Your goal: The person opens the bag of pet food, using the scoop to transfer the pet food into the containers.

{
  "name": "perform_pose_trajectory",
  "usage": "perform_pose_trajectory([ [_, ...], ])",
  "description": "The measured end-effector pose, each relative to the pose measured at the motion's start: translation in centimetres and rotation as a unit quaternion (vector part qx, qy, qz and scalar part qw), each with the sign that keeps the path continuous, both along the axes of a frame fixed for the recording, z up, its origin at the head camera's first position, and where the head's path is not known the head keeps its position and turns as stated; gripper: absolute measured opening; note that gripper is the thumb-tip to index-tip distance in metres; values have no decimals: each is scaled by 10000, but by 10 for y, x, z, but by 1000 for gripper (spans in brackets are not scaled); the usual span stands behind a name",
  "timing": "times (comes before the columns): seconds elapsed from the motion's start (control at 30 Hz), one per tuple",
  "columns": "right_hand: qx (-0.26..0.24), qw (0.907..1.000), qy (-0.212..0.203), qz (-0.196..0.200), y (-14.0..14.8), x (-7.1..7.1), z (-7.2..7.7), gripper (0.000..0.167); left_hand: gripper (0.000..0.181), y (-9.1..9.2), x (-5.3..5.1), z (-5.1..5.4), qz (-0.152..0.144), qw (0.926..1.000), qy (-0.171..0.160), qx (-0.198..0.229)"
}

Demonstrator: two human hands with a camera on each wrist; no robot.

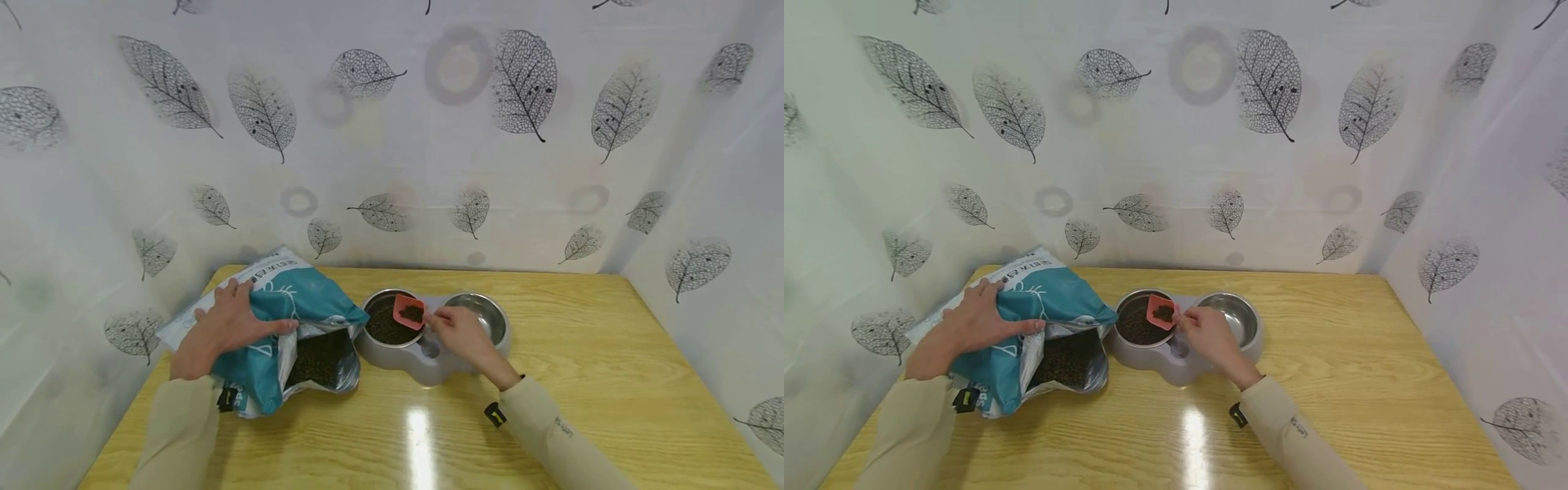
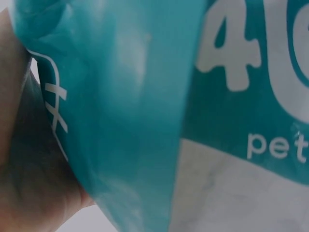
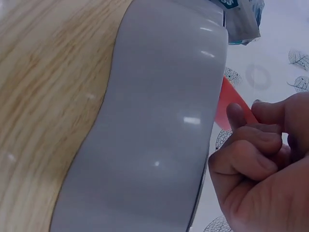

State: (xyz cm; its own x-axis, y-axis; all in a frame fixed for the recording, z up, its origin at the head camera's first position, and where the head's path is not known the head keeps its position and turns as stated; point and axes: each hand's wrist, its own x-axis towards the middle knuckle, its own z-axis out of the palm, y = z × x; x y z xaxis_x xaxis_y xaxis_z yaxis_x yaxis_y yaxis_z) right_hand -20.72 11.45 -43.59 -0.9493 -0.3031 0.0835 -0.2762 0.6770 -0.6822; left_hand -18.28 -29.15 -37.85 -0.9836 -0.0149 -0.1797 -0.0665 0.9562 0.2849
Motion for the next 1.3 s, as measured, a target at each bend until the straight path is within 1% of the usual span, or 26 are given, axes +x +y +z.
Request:
perform_pose_trajectory([
  [0.07, 148, 9997, 151, 151, -2, 0, 1, 35, 137, 0, 0, 0, -2, 10000, -11, 11],
  [0.2, 433, 9965, 605, 370, -6, 3, 3, 37, 137, 0, 0, 1, -2, 10000, -23, 15],
  [0.37, 758, 9916, 1006, 284, -7, 6, 6, 34, 136, 0, 1, 2, -4, 10000, 9, -4],
  [0.47, 917, 9897, 1077, 212, -7, 8, 7, 34, 136, 0, 1, 2, 8, 10000, 27, -12],
  [0.6, 1025, 9867, 1231, 275, -8, 10, 4, 35, 135, 1, 2, 2, 31, 10000, 19, -5],
  [0.7, 1142, 9808, 1550, 311, -9, 11, 2, 36, 136, 1, 3, 1, 38, 10000, -3, -10],
  [0.77, 1214, 9758, 1798, 276, -9, 12, 2, 34, 136, 1, 3, 1, 35, 10000, -6, -24],
  [0.83, 1278, 9722, 1950, 236, -9, 12, 1, 33, 136, 1, 2, 2, 27, 10000, -9, -43],
  [0.93, 1282, 9700, 2045, 272, -10, 14, 2, 34, 136, 1, 2, 4, 14, 10000, -6, -53],
  [1.03, 1267, 9687, 2106, 354, -10, 15, 3, 38, 136, 1, 2, 5, 13, 10000, -25, -47],
  [1.17, 1346, 9669, 2142, 346, -10, 16, 3, 39, 136, 1, 2, 4, 22, 10000, -68, 4],
  [1.23, 1457, 9640, 2200, 314, -10, 17, 2, 37, 136, 1, 2, 4, 24, 10000, -69, 17],
  [1.3, 1539, 9585, 2379, 319, -9, 18, 0, 34, 137, 1, 1, 4, 23, 10000, -60, 15],
])
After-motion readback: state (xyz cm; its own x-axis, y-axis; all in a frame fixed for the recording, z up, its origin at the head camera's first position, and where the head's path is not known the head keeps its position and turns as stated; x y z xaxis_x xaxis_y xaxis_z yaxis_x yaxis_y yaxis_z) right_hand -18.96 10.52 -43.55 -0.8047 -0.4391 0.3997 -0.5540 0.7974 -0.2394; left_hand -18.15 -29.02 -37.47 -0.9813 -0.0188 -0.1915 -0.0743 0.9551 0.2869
